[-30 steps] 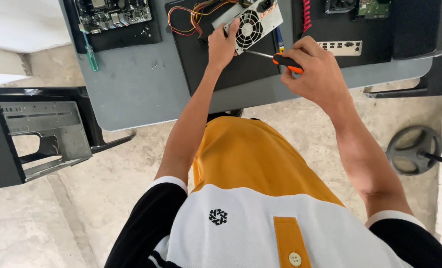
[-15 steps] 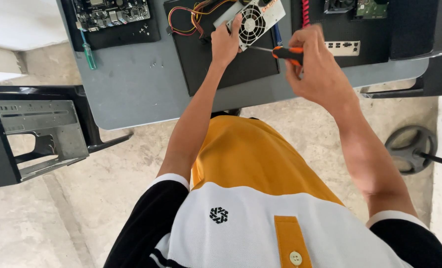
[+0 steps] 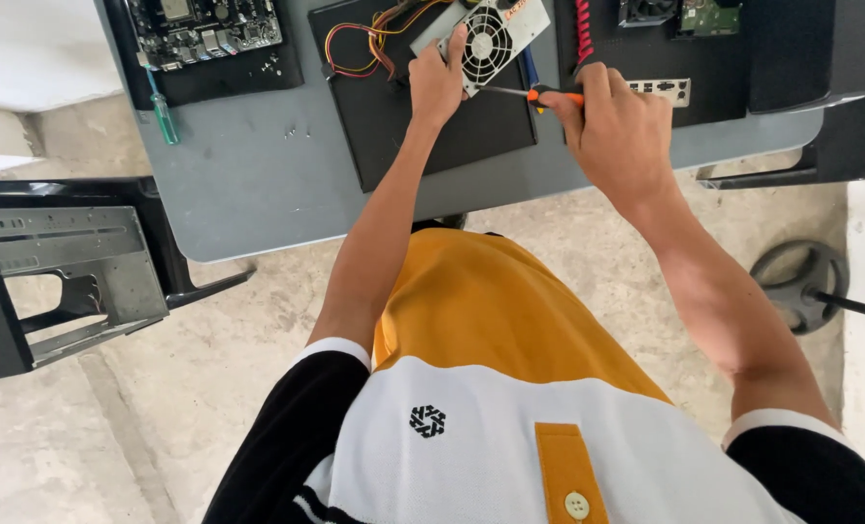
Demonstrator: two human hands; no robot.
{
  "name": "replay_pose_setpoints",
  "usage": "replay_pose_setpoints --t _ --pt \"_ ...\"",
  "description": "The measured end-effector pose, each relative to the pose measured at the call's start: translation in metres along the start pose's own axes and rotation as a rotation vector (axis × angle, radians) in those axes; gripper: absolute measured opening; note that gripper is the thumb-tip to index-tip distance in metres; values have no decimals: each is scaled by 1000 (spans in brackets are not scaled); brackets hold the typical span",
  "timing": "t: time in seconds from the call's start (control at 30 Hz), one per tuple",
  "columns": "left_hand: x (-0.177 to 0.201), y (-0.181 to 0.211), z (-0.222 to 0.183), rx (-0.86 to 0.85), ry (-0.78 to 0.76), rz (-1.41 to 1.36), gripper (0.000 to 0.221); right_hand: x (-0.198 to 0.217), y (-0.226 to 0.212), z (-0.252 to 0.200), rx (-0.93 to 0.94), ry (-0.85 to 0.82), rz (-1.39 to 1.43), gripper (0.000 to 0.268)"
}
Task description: Removing screws from a power supply unit and extracting it from the computer assembly.
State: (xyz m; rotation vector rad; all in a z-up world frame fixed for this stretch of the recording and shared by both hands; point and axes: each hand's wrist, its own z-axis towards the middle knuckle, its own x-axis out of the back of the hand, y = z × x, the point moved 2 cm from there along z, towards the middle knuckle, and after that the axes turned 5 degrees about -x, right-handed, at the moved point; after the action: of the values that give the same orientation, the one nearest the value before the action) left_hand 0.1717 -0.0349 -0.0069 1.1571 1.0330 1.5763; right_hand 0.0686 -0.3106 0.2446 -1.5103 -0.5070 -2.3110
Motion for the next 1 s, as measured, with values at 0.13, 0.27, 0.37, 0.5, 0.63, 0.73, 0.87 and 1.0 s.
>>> replay_pose_setpoints --t 0.13,0.27,0.37,0.5,0.63,0.73,0.87,1.0 --pt "2 8 1 33 -24 -21 59 64 -25 28 28 -254 595 42" --pt "-2 11 1 38 -21 14 63 10 -7 10 65 -142 166 45" --pt "-6 2 -1 1 -10 30 63 22 -10 15 -4 -126 100 56" --pt "-9 -5 4 -38 31 41 66 70 -26 32 84 -344 461 30" --pt "-12 -11 4 -33 33 81 67 25 -11 18 -65 -339 429 43" --pt "-8 -8 5 -13 33 71 66 22 -12 18 27 -145 224 53" --pt "-9 1 3 -15 33 35 64 28 -18 19 -16 -331 314 39" --pt "-15 -1 -2 -54 83 92 65 11 -16 8 -28 -216 368 38"
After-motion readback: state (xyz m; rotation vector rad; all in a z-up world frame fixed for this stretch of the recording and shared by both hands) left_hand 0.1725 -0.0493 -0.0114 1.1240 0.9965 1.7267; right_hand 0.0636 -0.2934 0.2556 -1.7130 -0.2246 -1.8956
